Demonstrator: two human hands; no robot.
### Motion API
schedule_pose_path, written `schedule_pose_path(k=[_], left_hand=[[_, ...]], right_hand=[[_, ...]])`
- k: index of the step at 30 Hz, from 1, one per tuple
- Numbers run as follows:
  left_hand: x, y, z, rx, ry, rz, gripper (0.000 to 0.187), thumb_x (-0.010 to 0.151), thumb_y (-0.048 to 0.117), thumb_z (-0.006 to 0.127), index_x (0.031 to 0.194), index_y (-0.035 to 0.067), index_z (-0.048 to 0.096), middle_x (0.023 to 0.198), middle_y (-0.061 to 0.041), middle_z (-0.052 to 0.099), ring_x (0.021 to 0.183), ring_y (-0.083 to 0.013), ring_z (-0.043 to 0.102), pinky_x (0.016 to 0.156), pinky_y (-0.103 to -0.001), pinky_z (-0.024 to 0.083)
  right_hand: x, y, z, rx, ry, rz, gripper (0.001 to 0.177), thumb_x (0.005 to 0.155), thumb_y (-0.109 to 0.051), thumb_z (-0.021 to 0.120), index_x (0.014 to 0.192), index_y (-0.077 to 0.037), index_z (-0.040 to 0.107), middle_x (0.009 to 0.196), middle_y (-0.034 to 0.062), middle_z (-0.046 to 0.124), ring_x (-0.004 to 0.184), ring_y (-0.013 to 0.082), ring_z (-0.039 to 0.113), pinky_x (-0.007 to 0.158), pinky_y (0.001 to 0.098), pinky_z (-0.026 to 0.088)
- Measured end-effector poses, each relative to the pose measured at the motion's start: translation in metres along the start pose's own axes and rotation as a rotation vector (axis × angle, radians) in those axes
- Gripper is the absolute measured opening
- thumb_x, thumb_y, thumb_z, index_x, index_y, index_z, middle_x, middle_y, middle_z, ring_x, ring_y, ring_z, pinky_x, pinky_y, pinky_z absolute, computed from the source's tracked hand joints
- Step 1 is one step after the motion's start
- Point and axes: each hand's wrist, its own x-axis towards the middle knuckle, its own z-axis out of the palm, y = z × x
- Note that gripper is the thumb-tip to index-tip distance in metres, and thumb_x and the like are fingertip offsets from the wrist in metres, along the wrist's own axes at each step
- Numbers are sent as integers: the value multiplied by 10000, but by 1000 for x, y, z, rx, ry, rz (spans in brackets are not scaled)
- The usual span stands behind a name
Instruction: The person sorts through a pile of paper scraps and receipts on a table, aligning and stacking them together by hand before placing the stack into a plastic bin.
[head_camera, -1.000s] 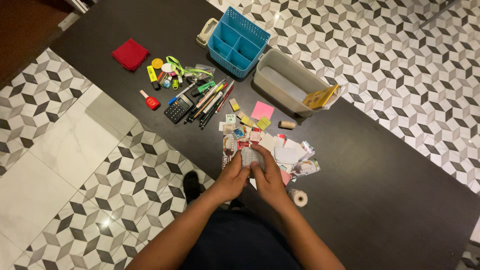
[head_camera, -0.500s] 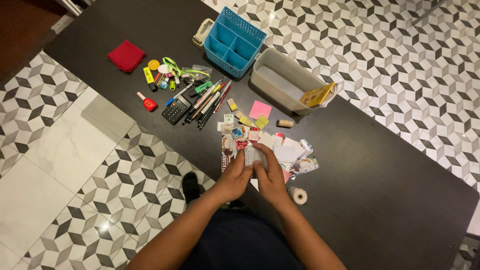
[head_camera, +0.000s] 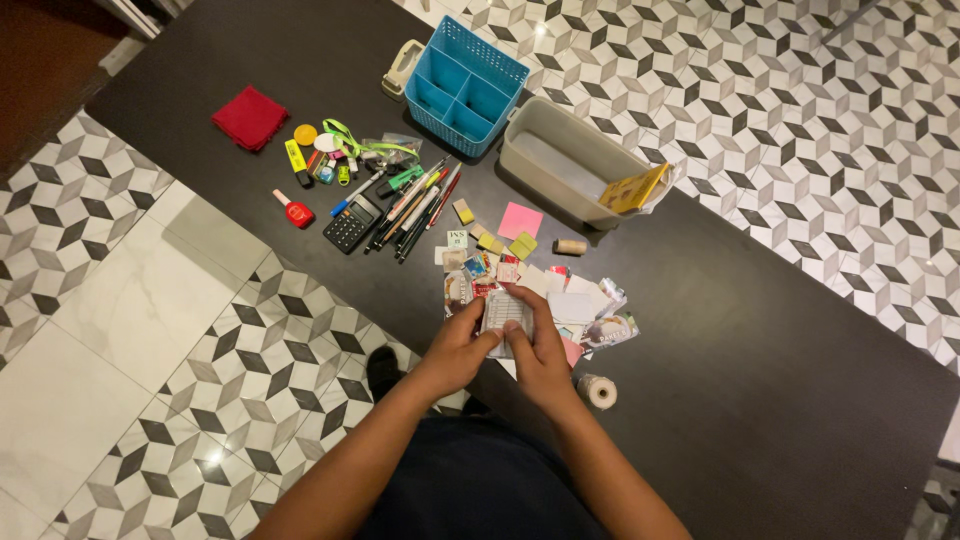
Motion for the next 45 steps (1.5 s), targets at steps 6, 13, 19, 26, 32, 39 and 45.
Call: schedule_pose_path(k=[6,13,19,26,32,39,45], left_hand=[[8,-32,0,-171,97,-103,255,926,70,630,1166,-13,610,1033,-121,739,916,-164,714,826,-323,576],[4,-46,-10,-234,219,-175,285,937,57,613,1213,-14,603,1060,-101,735,929,-152,709,835,-313,567],[-3,-50,-1,-284,229,-152,311,951,66,596,1250,-18,588,1113,-105,723,1002,-147,697,898,-300,550],[4,-49,10,-276,189,-115,300,961,78,591,1240,-32,588,1120,-120,723,1011,-157,695,911,-316,547],[11,-42,9,-244,155,-96,297,963,76,596,1244,-19,588,1109,-113,721,987,-157,692,891,-315,546],[11,-34,-9,-281,190,-152,310,954,73,592,1253,-7,596,1084,-102,721,954,-144,695,835,-293,567],[13,-29,-28,-100,264,-98,193,965,106,611,1121,-6,603,955,-100,734,828,-130,699,732,-292,566]], right_hand=[[11,48,-21,52,-71,6,566,1032,-121,490,1548,-89,261,1371,143,512,1227,209,514,1021,346,433],[54,147,-113,-738,70,334,357,1073,-240,561,1418,-151,573,1310,116,696,1088,276,709,957,375,574],[38,191,-134,-1238,-131,197,585,824,-66,667,1391,-152,554,1499,89,523,1224,428,466,913,598,421],[28,190,-130,-1304,-79,148,466,865,-163,714,1322,-198,631,1300,71,578,1258,341,512,1029,525,452],[32,174,-131,-1297,-51,106,451,756,-152,751,1197,-180,663,1327,65,562,1251,366,477,950,552,424],[37,132,-132,-1246,17,300,206,879,-135,729,1078,-138,674,1111,75,685,1075,332,626,934,551,436],[31,63,-101,-118,201,248,183,876,-81,794,975,-30,649,869,64,710,773,170,669,745,323,558]])
